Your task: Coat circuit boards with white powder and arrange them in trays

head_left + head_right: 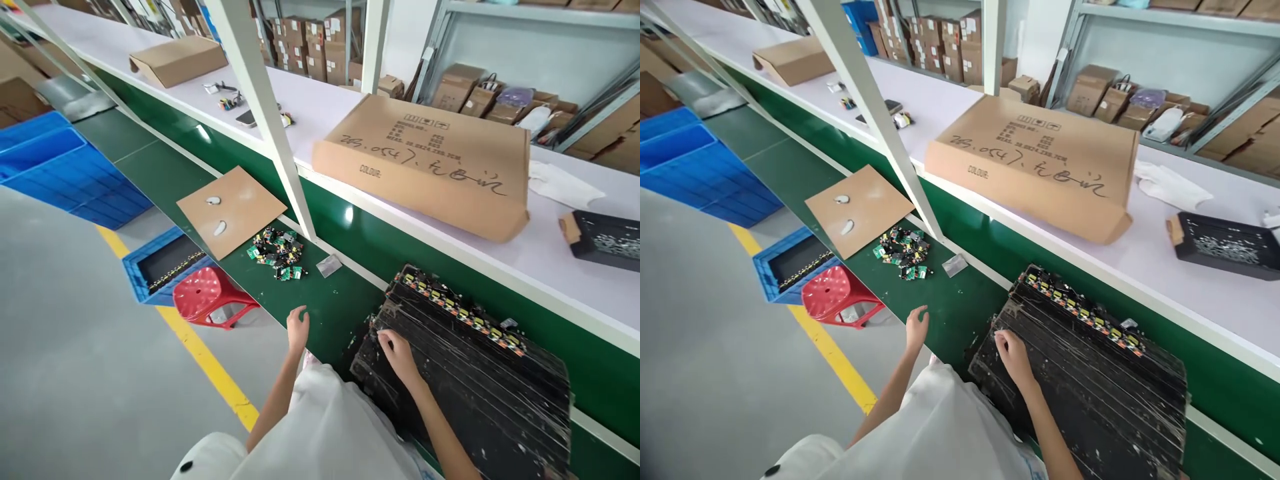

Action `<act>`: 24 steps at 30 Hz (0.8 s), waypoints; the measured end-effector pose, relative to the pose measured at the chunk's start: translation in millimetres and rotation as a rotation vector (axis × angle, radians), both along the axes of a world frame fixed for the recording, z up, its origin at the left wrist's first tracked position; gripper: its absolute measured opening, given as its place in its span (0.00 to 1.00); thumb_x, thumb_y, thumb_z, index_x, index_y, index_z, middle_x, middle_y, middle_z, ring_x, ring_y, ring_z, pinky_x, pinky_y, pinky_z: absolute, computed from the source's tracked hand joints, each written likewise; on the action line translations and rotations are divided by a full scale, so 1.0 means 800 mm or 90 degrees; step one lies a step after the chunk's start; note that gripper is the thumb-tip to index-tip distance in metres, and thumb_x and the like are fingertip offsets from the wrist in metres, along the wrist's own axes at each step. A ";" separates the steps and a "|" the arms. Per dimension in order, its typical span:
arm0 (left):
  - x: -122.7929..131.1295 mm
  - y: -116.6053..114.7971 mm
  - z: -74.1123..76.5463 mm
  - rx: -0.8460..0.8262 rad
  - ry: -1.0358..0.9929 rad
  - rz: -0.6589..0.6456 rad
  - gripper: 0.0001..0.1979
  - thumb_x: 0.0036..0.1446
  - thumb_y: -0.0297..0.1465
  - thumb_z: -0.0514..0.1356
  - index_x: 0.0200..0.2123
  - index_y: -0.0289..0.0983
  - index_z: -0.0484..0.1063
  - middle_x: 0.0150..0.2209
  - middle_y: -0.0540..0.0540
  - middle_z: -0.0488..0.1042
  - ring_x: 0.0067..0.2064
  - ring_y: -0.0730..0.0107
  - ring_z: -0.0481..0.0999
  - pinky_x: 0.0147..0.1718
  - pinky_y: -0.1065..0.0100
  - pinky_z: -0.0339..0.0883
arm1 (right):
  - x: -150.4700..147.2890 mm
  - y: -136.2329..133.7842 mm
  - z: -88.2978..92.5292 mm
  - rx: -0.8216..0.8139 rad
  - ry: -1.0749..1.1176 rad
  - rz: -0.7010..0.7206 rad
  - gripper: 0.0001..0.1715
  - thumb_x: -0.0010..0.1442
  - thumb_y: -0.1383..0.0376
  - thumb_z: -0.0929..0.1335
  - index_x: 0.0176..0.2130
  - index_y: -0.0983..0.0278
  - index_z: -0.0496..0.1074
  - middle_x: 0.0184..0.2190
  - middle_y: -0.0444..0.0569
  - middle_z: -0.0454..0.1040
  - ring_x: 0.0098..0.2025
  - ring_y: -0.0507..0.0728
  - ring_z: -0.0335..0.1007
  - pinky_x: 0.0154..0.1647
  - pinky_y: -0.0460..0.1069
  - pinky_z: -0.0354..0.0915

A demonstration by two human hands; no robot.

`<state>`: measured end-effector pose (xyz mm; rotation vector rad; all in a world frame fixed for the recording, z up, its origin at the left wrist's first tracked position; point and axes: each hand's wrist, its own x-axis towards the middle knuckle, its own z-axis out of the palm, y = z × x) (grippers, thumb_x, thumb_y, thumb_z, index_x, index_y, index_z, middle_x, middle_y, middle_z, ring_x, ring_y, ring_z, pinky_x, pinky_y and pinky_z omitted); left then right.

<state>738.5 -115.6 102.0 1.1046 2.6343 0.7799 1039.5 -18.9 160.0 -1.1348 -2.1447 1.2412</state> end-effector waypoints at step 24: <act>-0.255 0.142 -0.004 -0.320 0.248 -0.401 0.18 0.49 0.30 0.55 0.45 0.30 0.68 0.43 0.34 0.73 0.51 0.44 0.68 0.44 0.52 0.65 | -0.431 0.098 -0.057 0.171 -0.284 0.214 0.16 0.51 0.73 0.69 0.41 0.67 0.66 0.38 0.52 0.67 0.40 0.60 0.63 0.40 0.52 0.64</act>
